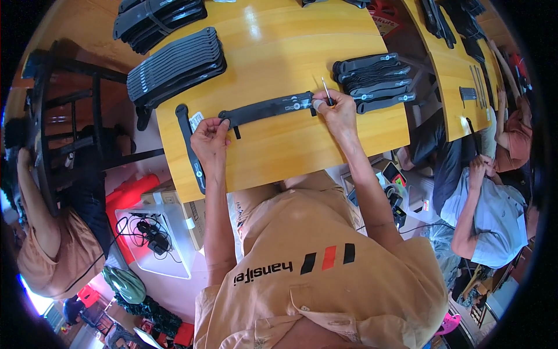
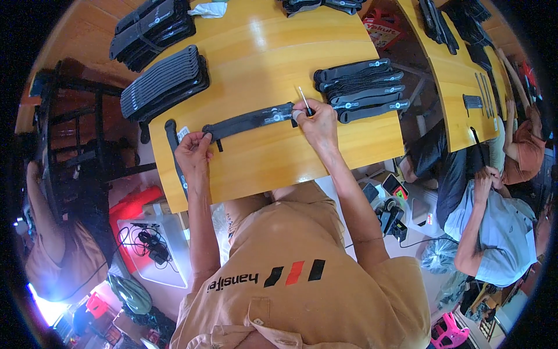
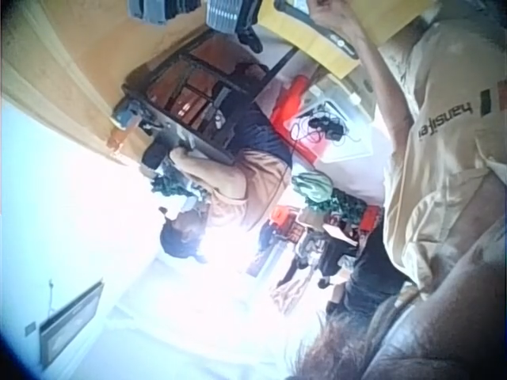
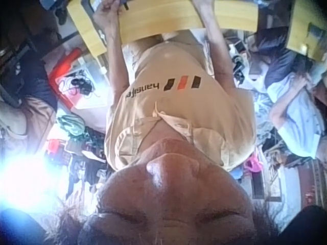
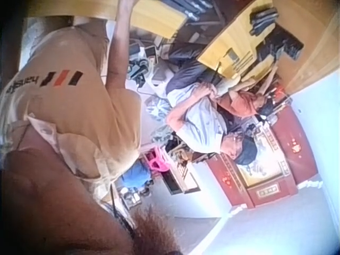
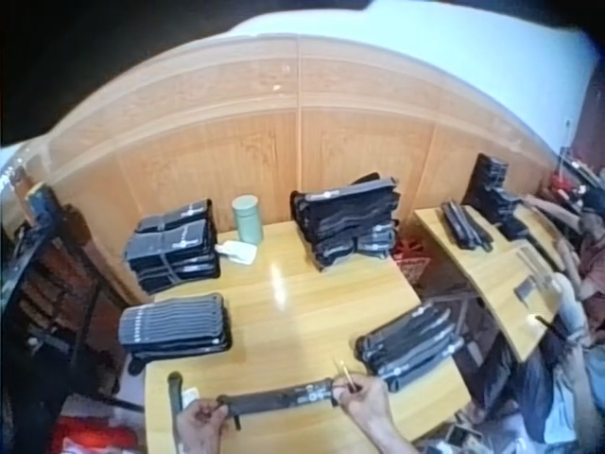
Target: The recorder uses a small punch tool to clear pre-cut holes or openings in flexible black textile strips at a manufacturing workbench.
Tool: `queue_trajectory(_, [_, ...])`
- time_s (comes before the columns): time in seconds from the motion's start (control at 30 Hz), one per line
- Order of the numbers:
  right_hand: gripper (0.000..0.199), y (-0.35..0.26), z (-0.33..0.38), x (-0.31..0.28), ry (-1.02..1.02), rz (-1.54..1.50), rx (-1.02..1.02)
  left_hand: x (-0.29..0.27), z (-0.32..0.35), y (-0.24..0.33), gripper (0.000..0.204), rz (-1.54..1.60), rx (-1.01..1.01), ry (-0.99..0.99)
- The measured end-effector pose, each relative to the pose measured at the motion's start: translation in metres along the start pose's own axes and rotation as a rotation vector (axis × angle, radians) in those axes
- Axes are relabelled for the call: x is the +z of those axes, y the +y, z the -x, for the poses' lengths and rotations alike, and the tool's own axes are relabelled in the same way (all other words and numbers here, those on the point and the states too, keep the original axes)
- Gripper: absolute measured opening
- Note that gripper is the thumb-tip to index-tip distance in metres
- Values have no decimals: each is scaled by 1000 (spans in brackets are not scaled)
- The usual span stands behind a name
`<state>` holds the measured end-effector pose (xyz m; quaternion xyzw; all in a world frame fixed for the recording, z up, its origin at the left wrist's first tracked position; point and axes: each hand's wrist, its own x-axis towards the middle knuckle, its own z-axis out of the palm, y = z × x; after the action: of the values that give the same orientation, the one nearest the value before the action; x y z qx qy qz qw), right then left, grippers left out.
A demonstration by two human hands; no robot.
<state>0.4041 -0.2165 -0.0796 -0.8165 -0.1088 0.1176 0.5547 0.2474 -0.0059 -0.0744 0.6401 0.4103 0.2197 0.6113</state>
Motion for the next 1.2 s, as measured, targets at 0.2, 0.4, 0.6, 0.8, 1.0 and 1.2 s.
queue_trajectory(0.2, [8, -2, 0, 1, 13, 19, -5, 2, 1, 3, 8, -33, 9, 7])
queue_trajectory(0.4, [8, 2, 0, 3, 16, 8, -29, 1, -1, -1, 8, -40, 24, 24])
queue_trajectory(0.6, [7, -3, 1, 2, 21, 8, -18, 1, -2, -3, 8, -45, 19, 18])
queue_trajectory(0.8, [6, -9, 2, 2, 21, 27, -6, 1, -1, -1, 9, -34, 15, 12])
queue_trajectory(1.0, [7, -8, 2, 2, 33, 70, -21, 3, 2, 4, 9, -76, 22, 28])
queue_trajectory(1.2, [6, -6, 1, 3, 38, 33, -27, 4, 1, 3, 9, -92, 44, 45])
